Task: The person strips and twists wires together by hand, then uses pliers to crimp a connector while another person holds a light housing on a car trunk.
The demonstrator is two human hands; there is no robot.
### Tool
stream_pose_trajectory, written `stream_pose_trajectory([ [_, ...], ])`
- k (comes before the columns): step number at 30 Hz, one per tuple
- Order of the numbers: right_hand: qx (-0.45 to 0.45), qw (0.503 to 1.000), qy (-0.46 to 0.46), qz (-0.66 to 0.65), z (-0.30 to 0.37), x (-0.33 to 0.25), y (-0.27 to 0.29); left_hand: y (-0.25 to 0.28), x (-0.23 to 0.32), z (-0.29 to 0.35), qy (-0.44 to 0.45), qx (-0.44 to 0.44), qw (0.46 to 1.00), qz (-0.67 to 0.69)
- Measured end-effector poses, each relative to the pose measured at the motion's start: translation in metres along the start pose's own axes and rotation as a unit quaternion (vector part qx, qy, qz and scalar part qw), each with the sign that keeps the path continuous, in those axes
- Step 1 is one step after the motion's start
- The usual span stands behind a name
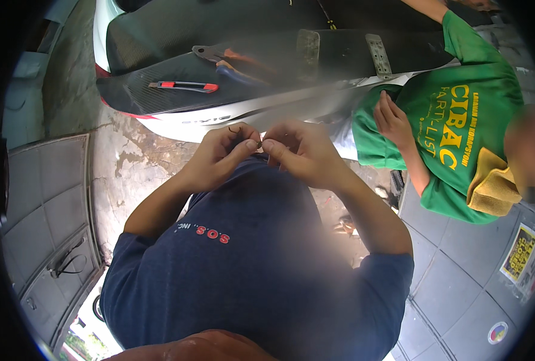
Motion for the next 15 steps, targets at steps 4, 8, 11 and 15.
stream_pose_trajectory([
  [4,-0.006,1.000,-0.004,0.015,-0.003,-0.002,-0.006,0.004,-0.004,0.004,0.018,-0.006,0.999,-0.039],
  [8,-0.001,0.984,0.096,0.148,-0.015,-0.006,-0.008,0.012,-0.009,0.011,0.044,0.000,0.999,-0.004],
  [11,0.004,0.953,0.143,0.267,-0.033,-0.025,-0.010,0.023,-0.021,0.018,0.031,0.077,0.996,0.032],
  [15,0.187,0.817,0.308,0.449,-0.070,-0.058,0.026,0.038,-0.038,0.037,0.018,0.154,0.981,0.116],
])
Point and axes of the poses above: each hand's wrist, its own z-axis away from the middle knuckle, its own y-axis out of the back of the hand, x = y × z, the point moved 3 cm from there along -z, towards the middle knuckle, and after that the axes turned 2 degrees about -x, right-handed, at the moved point
